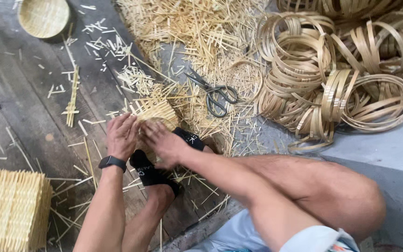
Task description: The person repeatedly places a bamboo mat over a circular wooden mold, presses it down, and uses shears to trim the excess bamboo strips around the edge. The finished circular tray is removed and set aside, and the process is repeated with new mats.
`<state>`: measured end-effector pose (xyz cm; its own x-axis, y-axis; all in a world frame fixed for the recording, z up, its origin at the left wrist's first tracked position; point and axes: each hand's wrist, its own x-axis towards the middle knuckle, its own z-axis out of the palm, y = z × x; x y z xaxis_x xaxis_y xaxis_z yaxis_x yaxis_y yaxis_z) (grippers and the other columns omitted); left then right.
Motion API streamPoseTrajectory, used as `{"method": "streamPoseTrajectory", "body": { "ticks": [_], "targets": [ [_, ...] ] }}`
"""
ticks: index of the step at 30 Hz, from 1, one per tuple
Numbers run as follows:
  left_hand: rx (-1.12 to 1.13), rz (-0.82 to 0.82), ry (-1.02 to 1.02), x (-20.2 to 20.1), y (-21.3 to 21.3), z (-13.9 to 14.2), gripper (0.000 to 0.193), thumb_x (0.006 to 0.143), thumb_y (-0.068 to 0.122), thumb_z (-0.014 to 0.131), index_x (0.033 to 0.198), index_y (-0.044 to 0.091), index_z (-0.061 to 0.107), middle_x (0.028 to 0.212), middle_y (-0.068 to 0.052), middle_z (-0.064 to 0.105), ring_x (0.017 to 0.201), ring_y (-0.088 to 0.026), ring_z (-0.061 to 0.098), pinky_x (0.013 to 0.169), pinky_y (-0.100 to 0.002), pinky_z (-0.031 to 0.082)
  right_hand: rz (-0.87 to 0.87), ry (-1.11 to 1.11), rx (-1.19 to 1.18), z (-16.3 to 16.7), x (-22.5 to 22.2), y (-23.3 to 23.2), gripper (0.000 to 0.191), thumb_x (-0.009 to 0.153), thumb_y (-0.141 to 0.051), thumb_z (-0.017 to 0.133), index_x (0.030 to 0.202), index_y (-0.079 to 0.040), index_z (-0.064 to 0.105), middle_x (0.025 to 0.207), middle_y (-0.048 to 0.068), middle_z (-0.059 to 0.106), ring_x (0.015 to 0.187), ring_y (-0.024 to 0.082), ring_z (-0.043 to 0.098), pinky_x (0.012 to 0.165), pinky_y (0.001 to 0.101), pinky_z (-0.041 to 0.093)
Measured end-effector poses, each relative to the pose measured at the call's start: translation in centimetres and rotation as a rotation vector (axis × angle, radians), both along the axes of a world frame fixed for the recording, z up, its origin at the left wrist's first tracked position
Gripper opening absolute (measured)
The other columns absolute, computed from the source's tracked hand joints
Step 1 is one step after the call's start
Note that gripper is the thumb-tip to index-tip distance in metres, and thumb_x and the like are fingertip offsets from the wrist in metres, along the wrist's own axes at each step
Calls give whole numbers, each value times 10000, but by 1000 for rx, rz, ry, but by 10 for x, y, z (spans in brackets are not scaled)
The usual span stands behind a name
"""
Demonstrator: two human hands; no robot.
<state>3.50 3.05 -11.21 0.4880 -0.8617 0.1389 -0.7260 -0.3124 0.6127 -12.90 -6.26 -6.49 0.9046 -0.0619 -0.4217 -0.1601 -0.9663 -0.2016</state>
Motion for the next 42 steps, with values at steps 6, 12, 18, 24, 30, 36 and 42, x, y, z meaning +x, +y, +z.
{"method": "streamPoseTrajectory", "body": {
  "ticks": [6,12,18,24,30,36,42],
  "targets": [
    [-104,100,311,-8,-17,-33,196,1019,208,683,1160,117,784,1175,-134,728,1088,-280,671,953,-375,529,86,-276,-214,-60,-18,24,1039,869,-733,554,1582,-16,313,1620,332,240,1524,508,130,1202,707,56],
    [-168,140,360,-9,-21,-43,134,995,165,697,1081,98,775,1084,-100,756,995,-240,730,902,-335,565,61,-439,-222,-71,-19,29,955,853,-671,607,1537,-29,428,1595,307,304,1507,510,203,1205,701,126],
    [-130,50,281,-5,-24,-29,146,1011,154,657,1063,88,775,1060,-141,727,958,-288,707,845,-365,551,-115,-422,245,-51,0,-24,591,921,-523,584,1282,-55,574,1338,222,492,1304,340,440,1143,545,337],
    [56,174,411,-1,-33,-32,215,987,256,681,1033,63,765,861,-96,736,783,-216,716,723,-343,549,-524,-79,464,-65,42,-71,327,1058,-365,364,1006,-139,593,962,158,618,917,279,586,940,498,430],
    [117,264,668,3,-39,-45,311,965,304,739,932,-5,768,748,-58,678,702,-115,565,646,-287,477,-567,-268,600,-84,44,-78,554,1085,-490,260,879,-118,614,671,107,598,682,281,605,829,523,475],
    [100,92,464,-3,-33,-26,418,834,316,853,1090,1,752,875,-106,728,796,-144,632,724,-310,513,-737,-165,715,-50,33,-78,433,1078,-371,392,737,-140,527,650,20,446,620,212,478,636,414,490],
    [-139,35,277,-12,-10,20,578,710,208,920,1194,27,661,1045,-157,717,919,-266,692,809,-378,573,-194,20,137,59,-39,-174,179,981,-209,569,966,-84,697,944,143,665,948,271,638,789,405,554]
  ]
}}
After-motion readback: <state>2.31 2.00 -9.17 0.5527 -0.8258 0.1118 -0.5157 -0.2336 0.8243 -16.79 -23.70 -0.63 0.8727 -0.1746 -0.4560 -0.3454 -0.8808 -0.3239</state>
